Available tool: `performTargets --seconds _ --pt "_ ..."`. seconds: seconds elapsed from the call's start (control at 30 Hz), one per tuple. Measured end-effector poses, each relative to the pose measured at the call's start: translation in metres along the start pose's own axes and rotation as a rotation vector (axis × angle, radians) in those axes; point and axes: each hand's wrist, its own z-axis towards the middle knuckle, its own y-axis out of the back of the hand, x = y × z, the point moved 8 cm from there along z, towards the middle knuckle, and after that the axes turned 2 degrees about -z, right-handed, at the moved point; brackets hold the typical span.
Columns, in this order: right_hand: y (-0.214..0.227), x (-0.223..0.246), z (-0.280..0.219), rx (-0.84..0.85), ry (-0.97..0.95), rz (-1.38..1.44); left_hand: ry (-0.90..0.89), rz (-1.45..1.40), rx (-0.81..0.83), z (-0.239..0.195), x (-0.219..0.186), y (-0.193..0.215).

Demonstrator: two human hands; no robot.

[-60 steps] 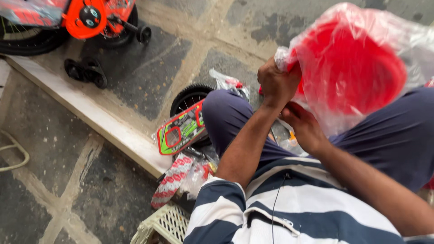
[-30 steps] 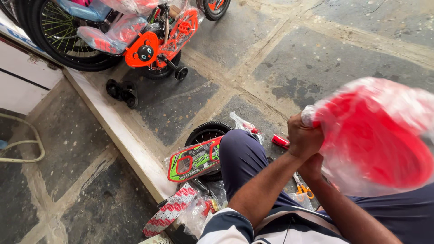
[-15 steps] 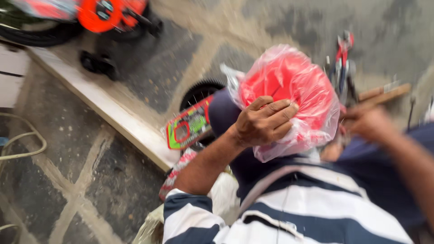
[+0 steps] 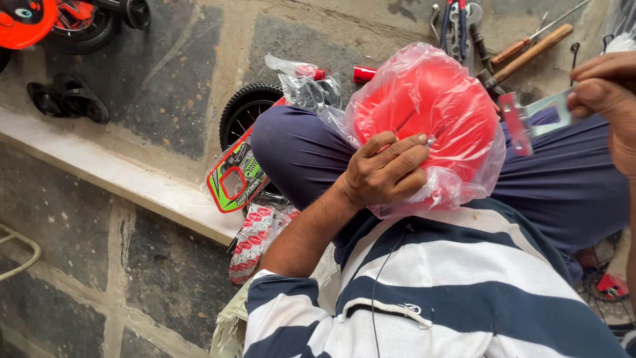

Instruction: The person sits on the floor and uses pliers to manipulate a red plastic bicycle part. They then use scissors to cut open a plastic bag containing a red basket and other components. The person removes a metal bracket from the bag and continues to handle the basket and parts.

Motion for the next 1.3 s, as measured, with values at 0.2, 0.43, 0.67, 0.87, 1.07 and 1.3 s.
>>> performTargets --seconds 0.2,0.43,0.67,0.87,1.07,1.3 --pt "-0.018 0.057 0.026 -0.044 0.118 0.528 0.000 -0.008 -0.019 0.007 0.000 0.004" --pt "-0.047 0.144 0.075 -0.004 0.099 0.515 -0.102 0.075 -0.022 0.022 -0.002 0.018" --pt "-0.084 0.228 0.090 0.036 0.342 -0.410 -0.164 0.080 0.019 0.023 -0.008 0.022" --pt "-0.117 0.200 0.115 0.395 -0.116 -0.699 -0.242 0.077 0.062 0.027 -0.019 0.012" --pt "-0.151 0.190 0.121 0.565 0.309 -0.878 -0.334 0.084 0.093 0.028 -0.034 0.007" --pt "-0.161 0.209 0.129 0.262 0.683 -0.888 -0.412 0.045 0.061 0.031 -0.051 -0.006"
